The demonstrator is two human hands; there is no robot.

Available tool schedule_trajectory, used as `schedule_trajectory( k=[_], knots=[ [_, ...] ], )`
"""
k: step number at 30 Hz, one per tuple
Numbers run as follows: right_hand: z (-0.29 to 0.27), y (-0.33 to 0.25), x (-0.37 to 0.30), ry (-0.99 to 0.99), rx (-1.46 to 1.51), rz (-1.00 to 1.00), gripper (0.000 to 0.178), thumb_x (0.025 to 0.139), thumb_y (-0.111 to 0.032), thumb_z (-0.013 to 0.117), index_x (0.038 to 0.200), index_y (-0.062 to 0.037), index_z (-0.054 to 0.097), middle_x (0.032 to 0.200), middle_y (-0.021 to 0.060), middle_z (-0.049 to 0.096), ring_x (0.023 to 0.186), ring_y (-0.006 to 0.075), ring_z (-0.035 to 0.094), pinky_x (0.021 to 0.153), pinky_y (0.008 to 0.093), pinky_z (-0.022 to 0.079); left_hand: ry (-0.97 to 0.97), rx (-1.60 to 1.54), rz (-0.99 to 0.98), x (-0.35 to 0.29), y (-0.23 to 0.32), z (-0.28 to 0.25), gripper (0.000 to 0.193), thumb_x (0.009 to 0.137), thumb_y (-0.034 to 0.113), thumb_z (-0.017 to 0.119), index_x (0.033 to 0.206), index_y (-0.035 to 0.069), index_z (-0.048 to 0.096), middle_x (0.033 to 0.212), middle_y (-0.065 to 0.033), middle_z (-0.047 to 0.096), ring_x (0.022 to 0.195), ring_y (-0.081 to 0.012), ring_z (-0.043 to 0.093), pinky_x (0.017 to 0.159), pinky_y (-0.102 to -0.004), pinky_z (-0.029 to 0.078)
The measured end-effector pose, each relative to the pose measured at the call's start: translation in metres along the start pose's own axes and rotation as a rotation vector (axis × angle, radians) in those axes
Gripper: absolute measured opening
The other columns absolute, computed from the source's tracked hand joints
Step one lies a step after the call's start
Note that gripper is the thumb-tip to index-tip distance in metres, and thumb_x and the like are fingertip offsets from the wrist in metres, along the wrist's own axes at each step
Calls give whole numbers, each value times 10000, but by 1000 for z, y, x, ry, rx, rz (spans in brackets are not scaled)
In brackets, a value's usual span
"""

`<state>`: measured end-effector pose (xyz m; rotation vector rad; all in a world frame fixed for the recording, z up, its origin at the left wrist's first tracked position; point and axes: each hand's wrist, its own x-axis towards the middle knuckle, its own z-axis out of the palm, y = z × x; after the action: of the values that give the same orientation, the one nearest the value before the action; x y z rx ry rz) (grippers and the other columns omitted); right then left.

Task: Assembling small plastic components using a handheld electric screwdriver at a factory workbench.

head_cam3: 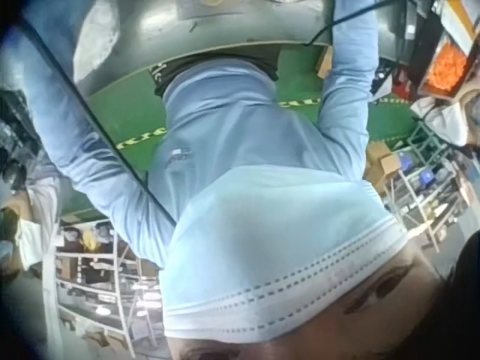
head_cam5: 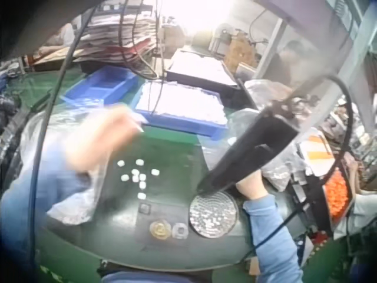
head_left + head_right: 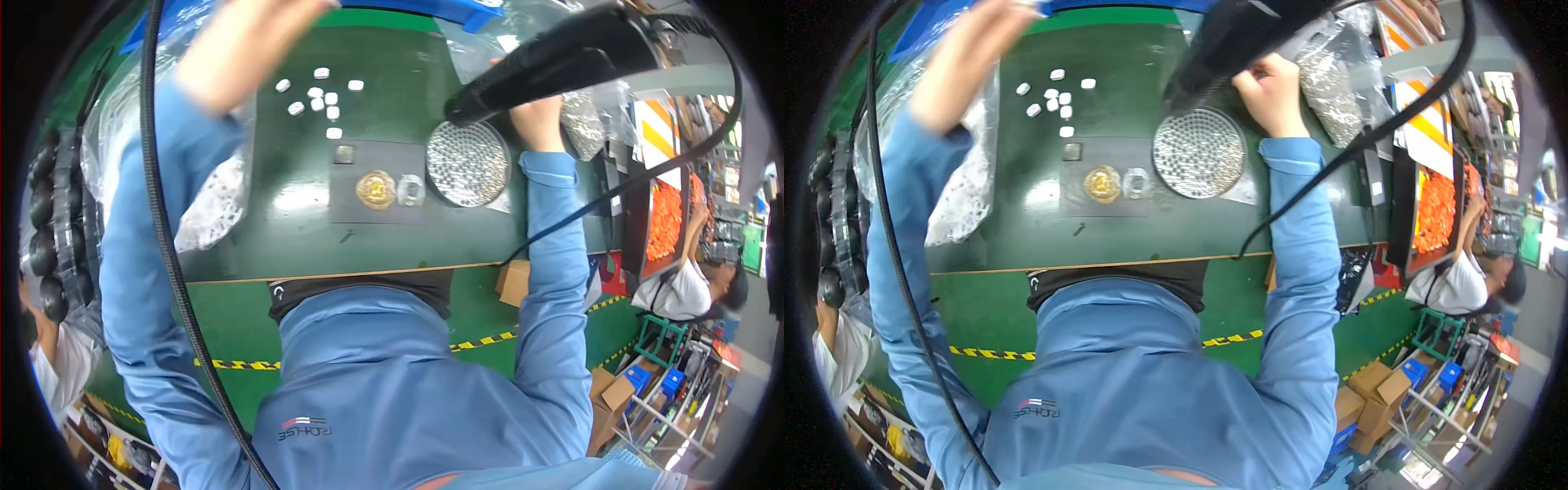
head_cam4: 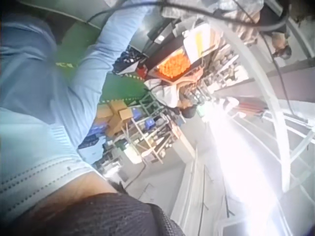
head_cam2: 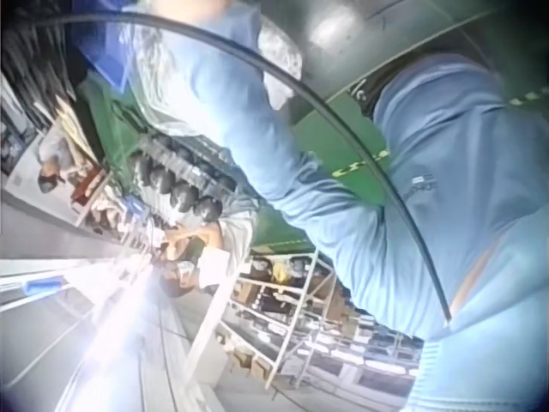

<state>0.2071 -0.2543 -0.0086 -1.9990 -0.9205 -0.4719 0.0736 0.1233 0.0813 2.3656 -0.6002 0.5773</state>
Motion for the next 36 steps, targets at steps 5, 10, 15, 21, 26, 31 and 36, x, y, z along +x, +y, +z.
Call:
schedule_trajectory(
  k=[5,10,15,21,26,31,36],
  knots=[
    [4,-23,5,-39,30,-101,128,882,-85,741,1000,-38,728,691,-7,646,595,44,557,565,217,468,-286,225,-47,26,3,109,263,1032,300,518,1050,41,560,962,-195,654,905,-395,664,815,-481,548],
    [0,-24,3,-156,75,25,124,895,-127,727,999,-59,737,693,12,663,574,66,584,555,228,481,-350,169,-71,21,-4,122,300,956,330,617,1031,41,594,1001,-176,618,947,-364,649,816,-454,533],
    [-19,-36,12,-58,-45,45,133,892,-163,760,966,-54,749,664,-1,648,587,43,578,555,225,479,44,-256,-131,4,-25,80,189,946,155,670,1038,-6,635,929,-105,616,873,-224,628,782,-332,500],
    [-53,-100,15,-317,679,210,132,868,-25,686,744,19,701,620,71,652,474,96,572,455,235,434,213,-226,-218,-41,-17,64,57,931,55,668,966,11,659,828,-15,568,695,-80,518,632,-234,413],
    [-24,-160,12,-814,593,520,146,882,-53,756,1019,-2,738,684,4,644,545,48,554,522,207,436,25,-5,-100,-33,0,65,142,887,54,678,1019,14,644,929,-87,552,904,-239,564,757,-340,470],
    [33,-157,21,-576,271,-63,157,892,-123,751,1030,-57,719,747,35,629,618,110,556,568,273,461,18,149,-63,-32,-3,84,219,862,78,698,1060,-4,650,961,-116,571,936,-294,563,833,-375,476],
    [53,-146,24,-351,120,-196,170,849,-121,770,1002,-69,719,769,54,616,660,183,604,602,307,499,-122,192,-150,-27,-8,99,173,840,129,730,965,25,670,975,-104,589,983,-302,576,856,-417,495]
  ],
)
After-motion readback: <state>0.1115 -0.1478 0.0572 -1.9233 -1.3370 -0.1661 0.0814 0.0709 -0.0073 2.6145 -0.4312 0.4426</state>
